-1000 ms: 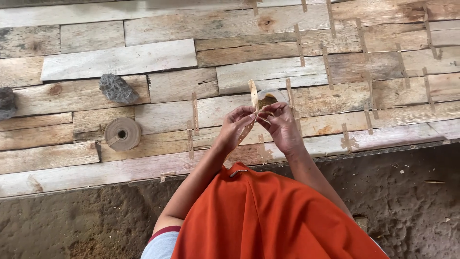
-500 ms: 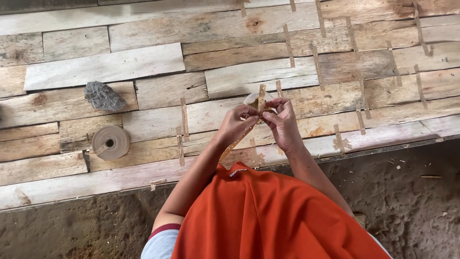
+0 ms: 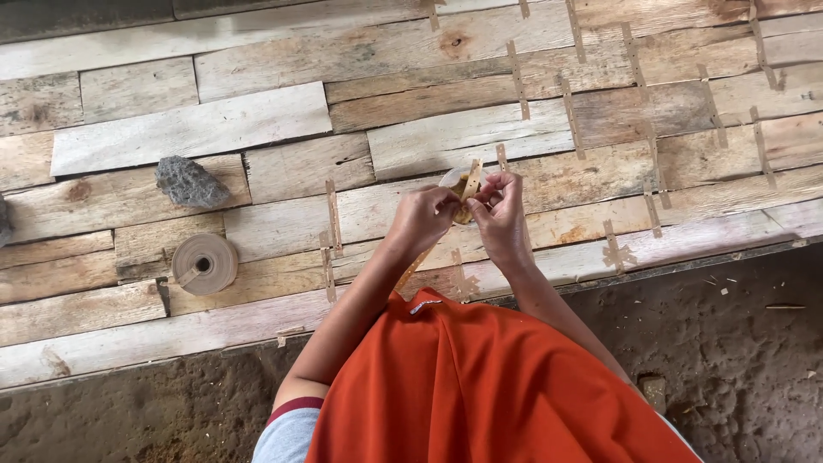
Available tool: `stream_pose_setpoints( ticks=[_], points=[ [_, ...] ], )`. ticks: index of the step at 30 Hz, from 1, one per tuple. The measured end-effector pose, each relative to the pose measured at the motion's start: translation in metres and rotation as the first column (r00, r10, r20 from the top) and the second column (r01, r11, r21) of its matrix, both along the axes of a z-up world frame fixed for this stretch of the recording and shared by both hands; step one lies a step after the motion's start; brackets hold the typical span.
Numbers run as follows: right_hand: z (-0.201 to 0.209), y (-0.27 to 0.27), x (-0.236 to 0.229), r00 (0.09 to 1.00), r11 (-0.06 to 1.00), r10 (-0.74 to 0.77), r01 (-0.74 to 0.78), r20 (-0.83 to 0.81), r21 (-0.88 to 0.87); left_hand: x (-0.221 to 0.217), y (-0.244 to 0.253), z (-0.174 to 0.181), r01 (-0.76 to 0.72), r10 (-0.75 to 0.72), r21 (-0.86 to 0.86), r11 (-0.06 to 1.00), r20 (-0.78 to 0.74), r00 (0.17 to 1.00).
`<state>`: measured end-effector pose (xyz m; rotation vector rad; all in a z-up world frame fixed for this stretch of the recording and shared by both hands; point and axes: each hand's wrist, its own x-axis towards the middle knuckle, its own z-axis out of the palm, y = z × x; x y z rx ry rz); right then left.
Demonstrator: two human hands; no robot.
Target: The person repeatedly dips a thin wooden strip into a container of brown paste, then presses the strip onto a wooden plank surface. The person smooths the strip with their fingers and repeats the process with additional strips.
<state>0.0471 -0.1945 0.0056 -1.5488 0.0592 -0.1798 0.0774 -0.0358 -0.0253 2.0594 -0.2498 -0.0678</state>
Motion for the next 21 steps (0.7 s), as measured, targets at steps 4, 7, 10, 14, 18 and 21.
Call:
stream_pose_setpoints(
  ticks=[4,7,10,14,18,21],
  points=[
    [0.012,0.001,0.0,0.999,0.999,-0.015,0.016,0.035,-0.029,-0.006,0.004,0.024,0.031,-0.046,-0.121,0.992,-0.125,0.991],
    [0.006,-0.005,0.004,0.997,0.999,-0.038,0.038,0.062,-0.002,-0.011,0.012,0.055,0.036,-0.072,-0.163,0.986,-0.219,0.973],
    [0.012,-0.007,0.001,0.997,0.999,-0.05,0.052,0.058,-0.017,-0.015,0.013,0.05,0.055,-0.12,-0.239,0.969,-0.264,0.957],
    [0.02,-0.004,-0.003,0.997,0.999,-0.046,0.047,0.066,-0.018,-0.02,0.011,0.041,0.053,-0.14,-0.279,0.959,-0.301,0.943],
    [0.026,-0.002,-0.007,0.995,0.999,-0.043,0.044,0.092,-0.014,-0.027,0.013,0.027,0.03,-0.212,-0.429,0.903,-0.383,0.899],
    [0.02,-0.003,-0.006,0.991,0.998,-0.057,0.061,0.119,-0.026,-0.027,0.013,0.017,0.058,-0.222,-0.434,0.899,-0.338,0.915]
  ],
)
